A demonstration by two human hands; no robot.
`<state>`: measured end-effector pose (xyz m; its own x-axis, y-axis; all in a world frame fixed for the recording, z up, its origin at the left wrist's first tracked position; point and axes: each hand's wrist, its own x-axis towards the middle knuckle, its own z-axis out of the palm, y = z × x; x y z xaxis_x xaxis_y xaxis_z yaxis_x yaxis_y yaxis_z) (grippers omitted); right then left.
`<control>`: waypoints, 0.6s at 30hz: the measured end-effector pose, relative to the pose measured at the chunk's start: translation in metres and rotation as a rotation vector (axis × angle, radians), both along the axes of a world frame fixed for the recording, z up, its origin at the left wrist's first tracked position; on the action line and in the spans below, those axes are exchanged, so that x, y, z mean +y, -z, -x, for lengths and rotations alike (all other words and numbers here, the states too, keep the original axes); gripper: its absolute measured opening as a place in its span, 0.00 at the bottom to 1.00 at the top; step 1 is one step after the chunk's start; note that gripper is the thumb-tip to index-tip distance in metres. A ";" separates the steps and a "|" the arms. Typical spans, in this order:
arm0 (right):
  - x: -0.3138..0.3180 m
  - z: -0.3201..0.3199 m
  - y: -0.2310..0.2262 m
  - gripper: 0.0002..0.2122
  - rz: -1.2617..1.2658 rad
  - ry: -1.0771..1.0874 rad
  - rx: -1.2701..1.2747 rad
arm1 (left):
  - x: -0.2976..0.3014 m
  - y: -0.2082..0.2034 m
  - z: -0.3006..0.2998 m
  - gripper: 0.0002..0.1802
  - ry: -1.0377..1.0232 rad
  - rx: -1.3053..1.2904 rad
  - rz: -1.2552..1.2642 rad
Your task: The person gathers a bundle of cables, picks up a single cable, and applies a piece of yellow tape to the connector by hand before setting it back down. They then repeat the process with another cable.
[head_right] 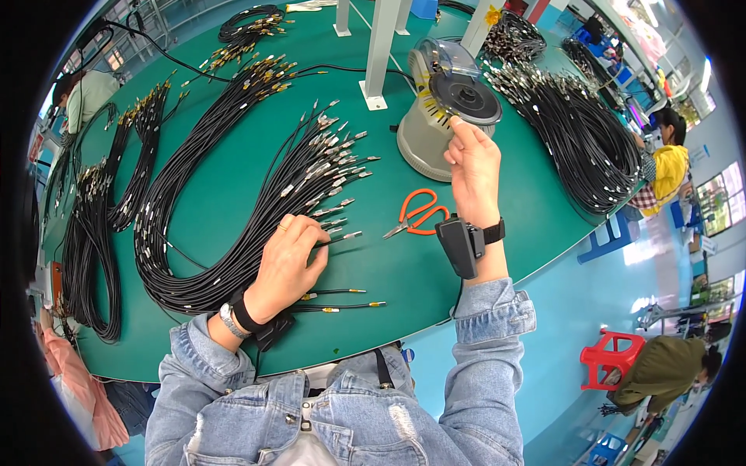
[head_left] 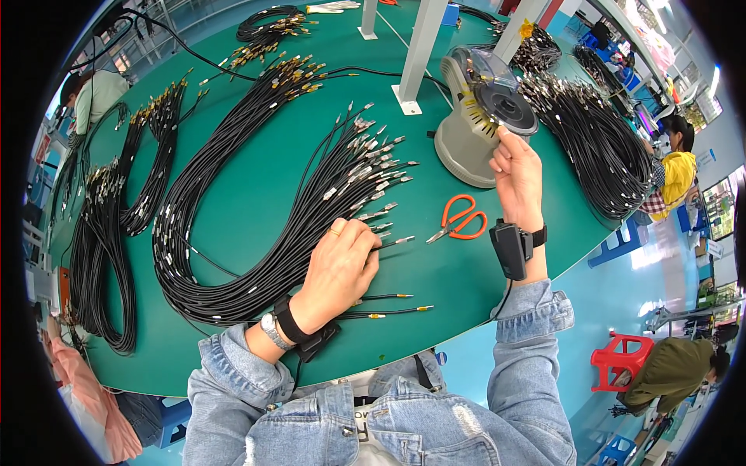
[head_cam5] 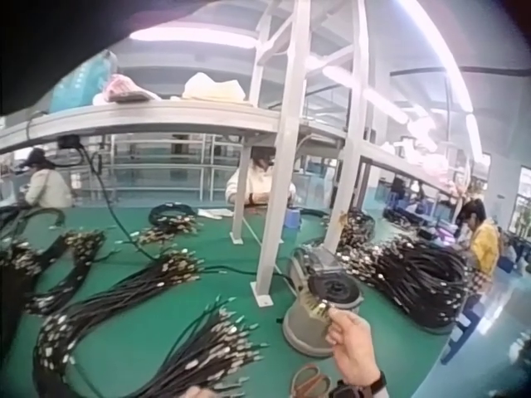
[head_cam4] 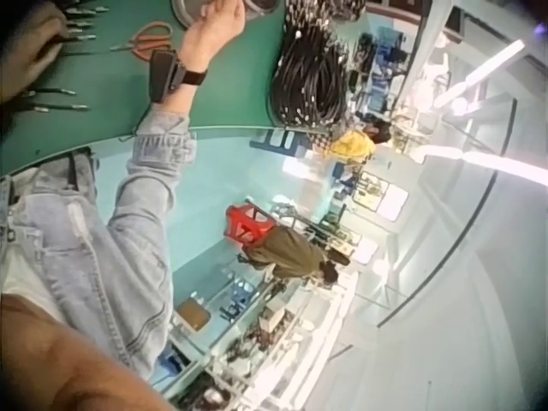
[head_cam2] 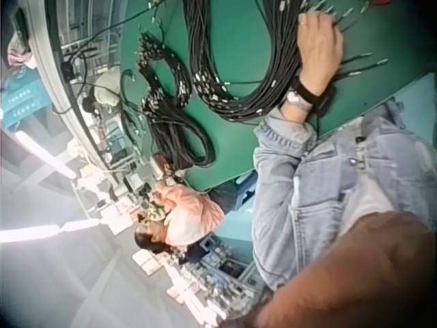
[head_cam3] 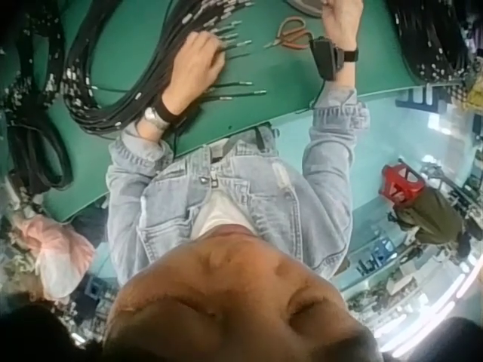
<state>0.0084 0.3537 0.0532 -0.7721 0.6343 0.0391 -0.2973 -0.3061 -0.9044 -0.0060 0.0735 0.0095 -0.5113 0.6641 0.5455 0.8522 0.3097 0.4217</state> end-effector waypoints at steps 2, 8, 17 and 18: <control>0.000 -0.001 -0.002 0.06 0.062 -0.045 0.058 | 0.000 -0.004 -0.001 0.09 0.007 -0.048 -0.023; -0.042 -0.032 -0.021 0.04 0.015 -0.259 0.134 | -0.002 -0.005 -0.002 0.09 0.075 -0.105 -0.075; -0.130 -0.106 0.022 0.04 -0.211 -0.358 -0.227 | 0.002 -0.007 -0.015 0.09 0.123 -0.305 -0.288; -0.132 -0.108 0.027 0.03 -0.204 -0.371 -0.237 | 0.002 -0.007 -0.015 0.09 0.126 -0.304 -0.288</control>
